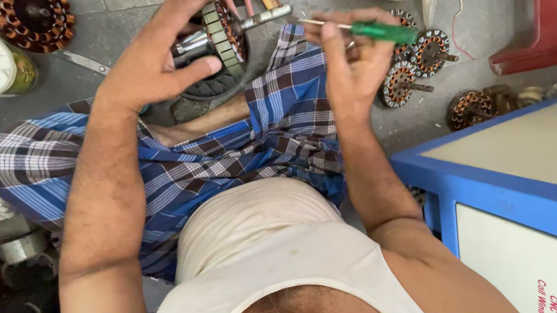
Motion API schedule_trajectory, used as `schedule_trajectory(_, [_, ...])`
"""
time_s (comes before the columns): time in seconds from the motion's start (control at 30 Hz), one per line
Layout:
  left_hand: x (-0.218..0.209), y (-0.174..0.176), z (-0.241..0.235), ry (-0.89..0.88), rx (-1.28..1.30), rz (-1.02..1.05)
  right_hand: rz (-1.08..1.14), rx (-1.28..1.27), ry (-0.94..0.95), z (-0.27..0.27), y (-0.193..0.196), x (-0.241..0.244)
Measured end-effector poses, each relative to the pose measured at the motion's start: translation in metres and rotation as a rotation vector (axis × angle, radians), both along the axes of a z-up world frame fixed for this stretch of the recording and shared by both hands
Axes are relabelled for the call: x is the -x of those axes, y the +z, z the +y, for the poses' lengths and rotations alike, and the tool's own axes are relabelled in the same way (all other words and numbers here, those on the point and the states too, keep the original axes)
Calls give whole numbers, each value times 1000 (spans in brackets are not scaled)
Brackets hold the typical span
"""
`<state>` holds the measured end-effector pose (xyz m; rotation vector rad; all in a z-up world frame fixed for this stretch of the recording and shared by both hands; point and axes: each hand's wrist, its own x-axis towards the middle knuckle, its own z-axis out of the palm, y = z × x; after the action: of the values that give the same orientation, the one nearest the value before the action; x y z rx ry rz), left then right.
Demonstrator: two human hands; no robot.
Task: The person inserts small white paper insulators into the slots of a fan motor stator and adjusts the metal components by hand and using a screwdriver.
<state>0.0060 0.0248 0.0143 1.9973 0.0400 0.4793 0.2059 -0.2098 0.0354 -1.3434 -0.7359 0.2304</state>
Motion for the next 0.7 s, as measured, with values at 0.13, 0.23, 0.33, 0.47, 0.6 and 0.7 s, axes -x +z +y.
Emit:
schedule_trajectory(0.13, [-2, -6, 2, -28, 176, 15, -164, -37, 149, 15, 5, 50])
schedule_trajectory(0.23, [-4, -8, 1, -19, 149, 6, -299, 17, 110, 29, 3, 67])
schedule_trajectory(0.33, [-3, -10, 0, -3, 172, 11, -399, 62, 52, 34, 0, 71])
schedule_trajectory(0.47, [-6, -14, -1, -10, 195, -27, -418, 23, 83, 37, -5, 71])
schedule_trajectory(0.6, [-7, -15, -1, -17, 243, -50, -472, 36, 28, 40, -11, 75])
schedule_trajectory(0.7, [-7, -14, -2, -2, 232, -51, -497, 13, 20, 42, -14, 76])
